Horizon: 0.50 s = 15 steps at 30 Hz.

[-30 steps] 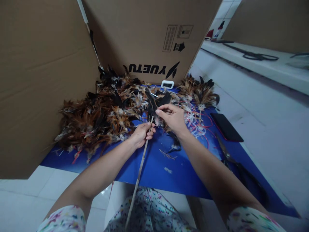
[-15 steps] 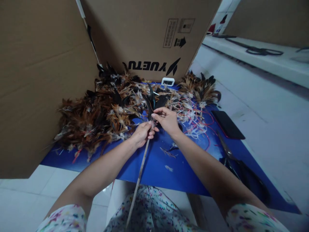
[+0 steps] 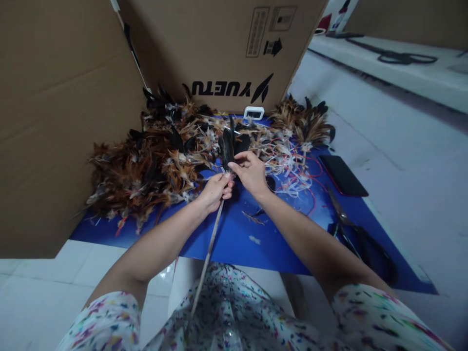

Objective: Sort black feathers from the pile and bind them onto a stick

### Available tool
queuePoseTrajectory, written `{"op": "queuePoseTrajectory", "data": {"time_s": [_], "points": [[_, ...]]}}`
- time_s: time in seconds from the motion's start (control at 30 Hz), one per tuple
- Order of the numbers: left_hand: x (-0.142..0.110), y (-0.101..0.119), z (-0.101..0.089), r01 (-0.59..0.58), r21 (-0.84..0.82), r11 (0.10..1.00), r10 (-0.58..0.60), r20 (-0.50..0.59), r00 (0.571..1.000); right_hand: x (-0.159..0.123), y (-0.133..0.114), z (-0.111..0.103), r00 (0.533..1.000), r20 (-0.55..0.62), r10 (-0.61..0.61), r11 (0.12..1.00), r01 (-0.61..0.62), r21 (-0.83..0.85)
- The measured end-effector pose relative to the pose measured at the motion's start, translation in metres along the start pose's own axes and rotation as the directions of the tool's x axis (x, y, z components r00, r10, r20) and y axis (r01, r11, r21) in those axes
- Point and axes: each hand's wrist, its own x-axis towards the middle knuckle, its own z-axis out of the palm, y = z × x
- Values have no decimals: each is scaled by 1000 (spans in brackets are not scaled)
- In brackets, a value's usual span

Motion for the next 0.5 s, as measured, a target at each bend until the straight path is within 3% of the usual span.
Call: {"op": "queuePoseTrajectory", "data": {"time_s": [0.13, 0.2, 0.3, 0.4, 0.5], "points": [[0, 3, -1, -10, -17, 1000, 10, 16, 1000, 2, 2, 0, 996, -43, 80, 997, -80, -8], [-1, 4, -1, -21, -23, 999, 22, 27, 999, 1, -2, -1, 978, 32, 208, 978, -208, 13], [-3, 5, 0, -27, -32, 999, 29, 57, 998, -1, -10, -2, 893, 224, 391, 903, -418, 93], [-6, 6, 1, 5, -49, 999, 1, 108, 994, -2, -18, -2, 841, 351, 412, 840, -500, 212], [-10, 7, 3, 39, -64, 997, -29, 157, 987, -3, -21, -1, 831, 401, 386, 805, -515, 295]]}}
